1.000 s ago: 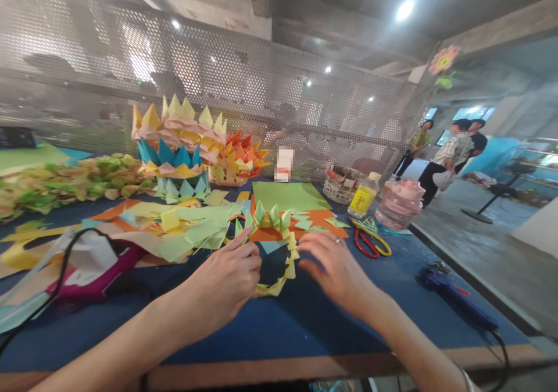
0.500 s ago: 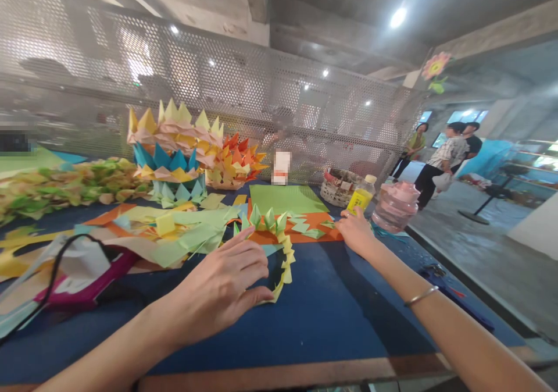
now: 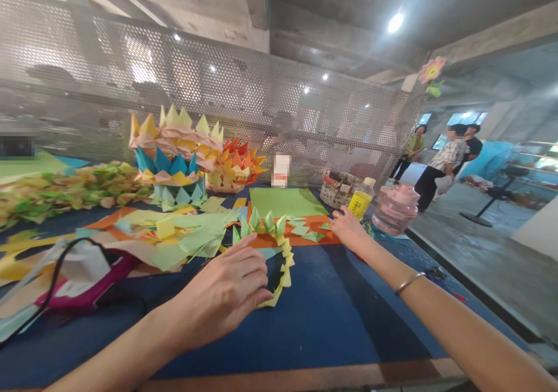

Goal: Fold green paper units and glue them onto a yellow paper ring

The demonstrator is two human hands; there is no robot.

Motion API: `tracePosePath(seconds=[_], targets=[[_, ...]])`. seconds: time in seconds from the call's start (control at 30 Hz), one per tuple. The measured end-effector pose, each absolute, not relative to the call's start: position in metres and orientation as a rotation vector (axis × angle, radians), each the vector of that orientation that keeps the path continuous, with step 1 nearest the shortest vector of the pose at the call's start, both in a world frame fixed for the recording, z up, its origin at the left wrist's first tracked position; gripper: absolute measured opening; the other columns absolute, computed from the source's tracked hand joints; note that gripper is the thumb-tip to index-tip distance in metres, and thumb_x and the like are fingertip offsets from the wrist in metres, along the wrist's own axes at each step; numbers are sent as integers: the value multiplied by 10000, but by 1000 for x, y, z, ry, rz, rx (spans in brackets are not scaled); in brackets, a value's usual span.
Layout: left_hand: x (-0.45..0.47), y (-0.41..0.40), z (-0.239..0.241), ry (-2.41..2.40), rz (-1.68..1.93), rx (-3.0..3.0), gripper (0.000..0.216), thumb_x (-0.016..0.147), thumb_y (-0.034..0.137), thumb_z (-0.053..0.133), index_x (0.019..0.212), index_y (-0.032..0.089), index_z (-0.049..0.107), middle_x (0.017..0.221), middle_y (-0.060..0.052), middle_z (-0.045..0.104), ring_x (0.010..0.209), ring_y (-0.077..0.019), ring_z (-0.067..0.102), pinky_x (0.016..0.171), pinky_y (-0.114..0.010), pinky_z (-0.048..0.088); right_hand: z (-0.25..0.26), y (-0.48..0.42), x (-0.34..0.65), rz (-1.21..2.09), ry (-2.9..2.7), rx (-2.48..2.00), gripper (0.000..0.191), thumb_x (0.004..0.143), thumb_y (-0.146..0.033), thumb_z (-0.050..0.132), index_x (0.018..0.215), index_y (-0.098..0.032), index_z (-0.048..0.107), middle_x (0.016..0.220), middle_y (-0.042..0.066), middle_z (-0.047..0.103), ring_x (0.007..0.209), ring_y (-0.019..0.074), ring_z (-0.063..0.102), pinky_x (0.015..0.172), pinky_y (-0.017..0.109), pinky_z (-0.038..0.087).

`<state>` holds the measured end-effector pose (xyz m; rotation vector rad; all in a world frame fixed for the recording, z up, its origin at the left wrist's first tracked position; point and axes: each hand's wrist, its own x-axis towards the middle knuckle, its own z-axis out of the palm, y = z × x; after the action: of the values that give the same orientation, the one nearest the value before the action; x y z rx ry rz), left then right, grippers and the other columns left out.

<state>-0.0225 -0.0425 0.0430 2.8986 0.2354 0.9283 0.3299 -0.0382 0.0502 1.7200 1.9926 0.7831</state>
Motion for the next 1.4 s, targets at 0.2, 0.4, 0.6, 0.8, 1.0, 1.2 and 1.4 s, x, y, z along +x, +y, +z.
tracePosePath(seconds=[0.2,0.4,0.6,0.8,1.0,1.2,1.4], targets=[[-22,-43,45,227,932,2877,222,977,195,504,780,147,596,812,-10,612,875,-162,602,1094,-487,345,52,-37,330,812,2034,1769,282,947,-324,582,1189,-180,588,1216,82,606,1019,206,626,865,415,537],[-23,-42,47,217,1025,2839,190,974,171,509,825,136,620,857,-26,632,890,-154,600,1113,-454,335,63,-57,305,959,2085,1982,277,938,-330,596,1143,-142,598,1114,73,638,929,187,648,801,383,552],[-22,-41,46,289,1324,2700,123,954,114,523,984,143,639,962,-61,678,925,-180,616,922,-369,490,67,-113,230,1018,2502,1893,225,976,-142,441,894,-150,651,788,51,666,800,179,625,832,344,484],[-17,-38,42,374,1319,2580,286,860,240,697,1125,148,643,1039,-87,721,945,-216,660,857,-348,520,70,-150,181,1025,2917,1792,222,954,-90,442,893,-162,643,795,41,647,830,178,596,852,336,462],[-6,-51,46,159,1225,2362,151,879,146,625,972,130,743,895,-82,756,835,-190,688,783,-284,522,77,-164,165,1009,3168,1759,174,936,-103,519,1071,-165,609,876,47,672,878,189,600,847,334,457],[2,-66,65,477,884,1710,228,823,349,679,734,149,744,642,-18,666,594,-134,568,581,-235,449,58,-173,163,717,3124,2558,191,924,-222,576,1109,-183,557,983,61,651,917,199,613,820,329,480],[18,-74,69,458,833,1618,341,786,468,681,656,155,715,708,-16,603,657,-112,477,599,-205,405,43,-172,161,409,3060,2821,98,931,-294,586,892,-205,604,877,22,640,839,181,599,758,300,463]])
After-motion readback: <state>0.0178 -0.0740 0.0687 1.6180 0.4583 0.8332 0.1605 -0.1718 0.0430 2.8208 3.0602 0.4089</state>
